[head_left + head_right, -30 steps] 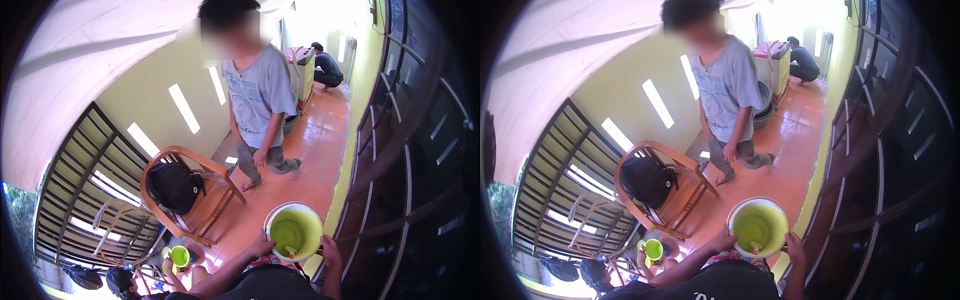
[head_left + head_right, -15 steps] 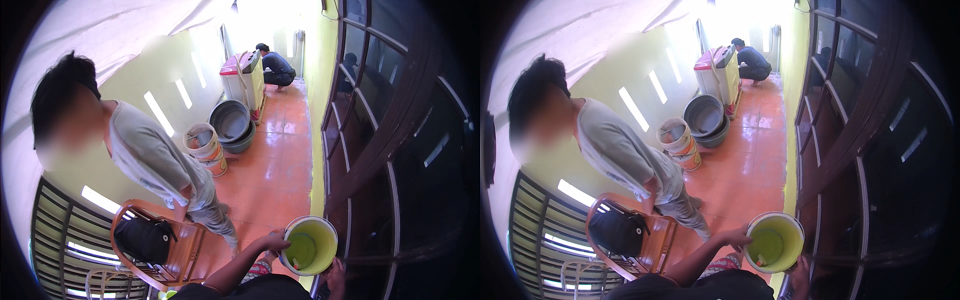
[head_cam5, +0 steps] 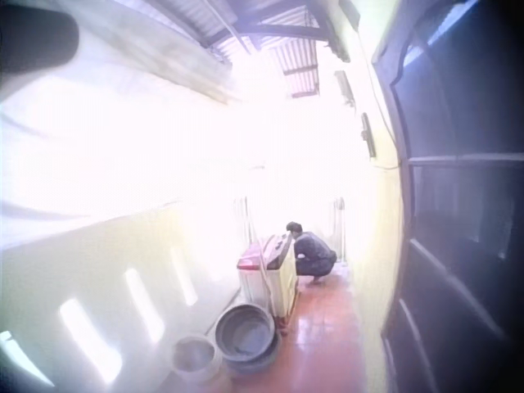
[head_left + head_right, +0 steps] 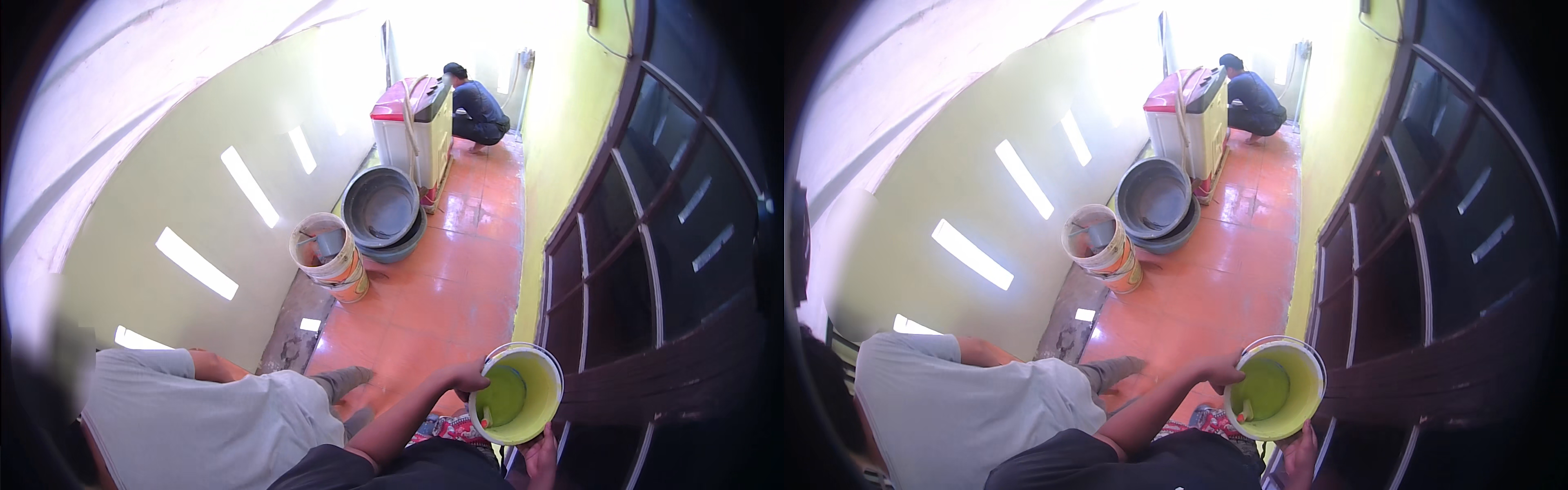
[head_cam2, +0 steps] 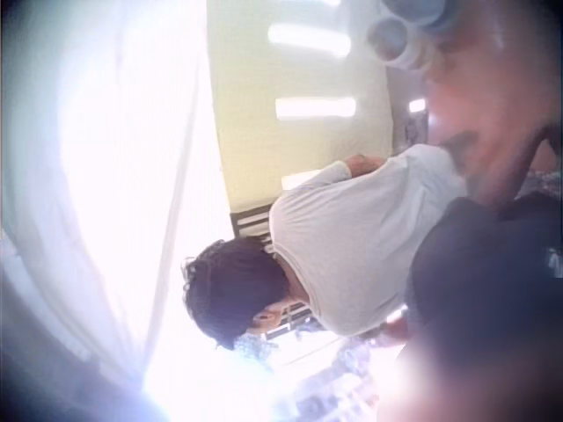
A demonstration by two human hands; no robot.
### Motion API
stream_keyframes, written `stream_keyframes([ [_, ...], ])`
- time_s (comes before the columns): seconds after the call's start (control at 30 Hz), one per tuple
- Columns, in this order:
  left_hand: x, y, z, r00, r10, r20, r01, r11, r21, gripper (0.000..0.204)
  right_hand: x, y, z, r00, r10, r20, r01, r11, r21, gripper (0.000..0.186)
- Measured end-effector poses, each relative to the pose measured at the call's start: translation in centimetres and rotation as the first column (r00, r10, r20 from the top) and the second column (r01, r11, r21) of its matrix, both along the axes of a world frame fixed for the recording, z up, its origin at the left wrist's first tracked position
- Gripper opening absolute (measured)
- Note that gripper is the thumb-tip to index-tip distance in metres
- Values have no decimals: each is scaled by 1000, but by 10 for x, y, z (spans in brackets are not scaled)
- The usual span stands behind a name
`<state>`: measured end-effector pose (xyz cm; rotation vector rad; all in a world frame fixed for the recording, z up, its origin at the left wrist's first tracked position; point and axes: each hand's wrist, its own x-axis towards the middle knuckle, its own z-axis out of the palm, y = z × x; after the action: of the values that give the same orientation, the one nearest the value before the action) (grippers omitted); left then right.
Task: The person adjusts a ladder, carries a bucket of green paint, and then sits on the floor to mix the paint with a small tool. Another person is seen working nearby.
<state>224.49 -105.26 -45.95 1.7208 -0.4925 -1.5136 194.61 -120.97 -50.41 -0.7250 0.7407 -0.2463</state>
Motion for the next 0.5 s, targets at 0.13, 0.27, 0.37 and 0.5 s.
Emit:
stream_keyframes([
  [0.13,52,28,-39,939,343,-5,-342,933,-113,67,113,-41,-8,991,126,-42,-125,992,32,42],
  [0.27,90,69,-54,760,648,-51,-647,746,-159,71,252,-71,-22,913,401,-80,-399,916,33,36],
  [0.37,103,104,-40,477,878,-36,-875,472,-106,71,363,-73,-19,718,690,-90,-692,722,14,32],
  [0.5,97,141,-34,36,999,15,-996,37,-83,72,500,-50,-13,444,860,-253,-894,446,-52,27],
])
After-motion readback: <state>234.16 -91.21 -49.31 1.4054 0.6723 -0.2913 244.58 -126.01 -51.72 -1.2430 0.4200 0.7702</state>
